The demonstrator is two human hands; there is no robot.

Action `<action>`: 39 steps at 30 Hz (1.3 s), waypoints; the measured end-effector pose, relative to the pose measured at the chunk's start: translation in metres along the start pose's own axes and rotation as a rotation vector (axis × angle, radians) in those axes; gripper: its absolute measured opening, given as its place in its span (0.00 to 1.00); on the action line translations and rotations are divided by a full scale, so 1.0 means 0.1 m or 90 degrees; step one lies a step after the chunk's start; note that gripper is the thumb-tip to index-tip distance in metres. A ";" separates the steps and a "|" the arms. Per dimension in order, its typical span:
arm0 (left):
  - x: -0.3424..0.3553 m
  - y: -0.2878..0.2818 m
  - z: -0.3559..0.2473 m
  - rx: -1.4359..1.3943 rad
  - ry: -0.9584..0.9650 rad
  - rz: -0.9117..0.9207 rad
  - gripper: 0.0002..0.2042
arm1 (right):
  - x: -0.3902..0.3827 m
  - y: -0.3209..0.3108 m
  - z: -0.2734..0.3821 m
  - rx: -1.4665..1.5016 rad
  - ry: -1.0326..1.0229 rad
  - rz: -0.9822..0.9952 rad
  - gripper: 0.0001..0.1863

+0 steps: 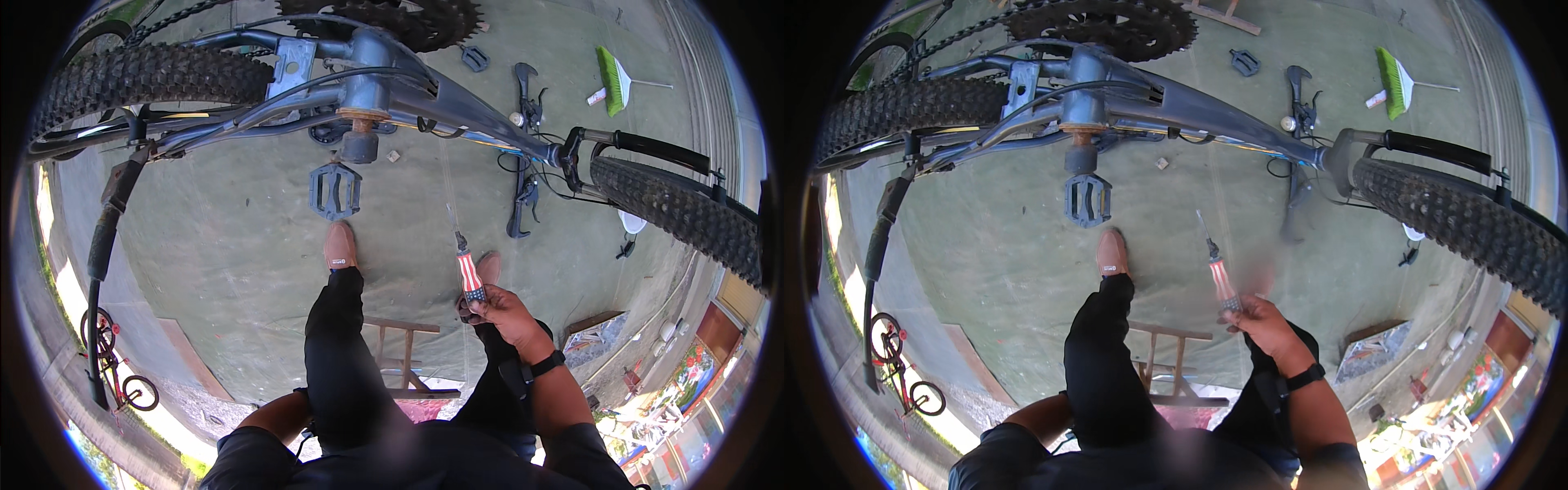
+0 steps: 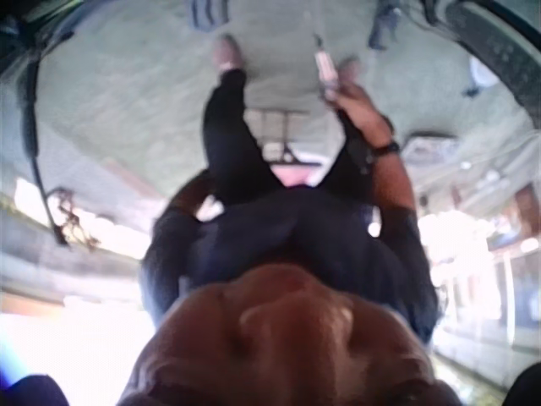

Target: The person repairs a bicycle by removing and inspecting the crankset and chainrings using a screwdriver.

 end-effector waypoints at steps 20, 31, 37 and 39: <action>0.58 -1.24 1.04 -0.175 -0.073 -0.309 0.14 | 0.73 -0.05 0.57 -0.110 -0.244 0.019 0.16; -1.27 -2.75 0.23 -0.638 0.250 -0.946 0.14 | 0.20 0.31 0.33 -0.016 -0.413 0.050 0.17; -1.90 -2.57 -1.17 -0.563 0.620 -0.920 0.15 | -0.53 0.94 0.12 -0.078 -0.488 0.039 0.18; -1.72 -2.32 -1.61 -0.529 0.664 -0.785 0.18 | -0.65 1.11 0.05 -0.093 -0.486 0.073 0.21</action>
Point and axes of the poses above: each hand's wrist, its own x-axis towards the middle knuckle, its own y-axis out of the palm, z = x × y, the point moved 6 cm from there along x, towards the middle knuckle, and after that the axes turned 1 degree about -x, right-handed, at the moved point
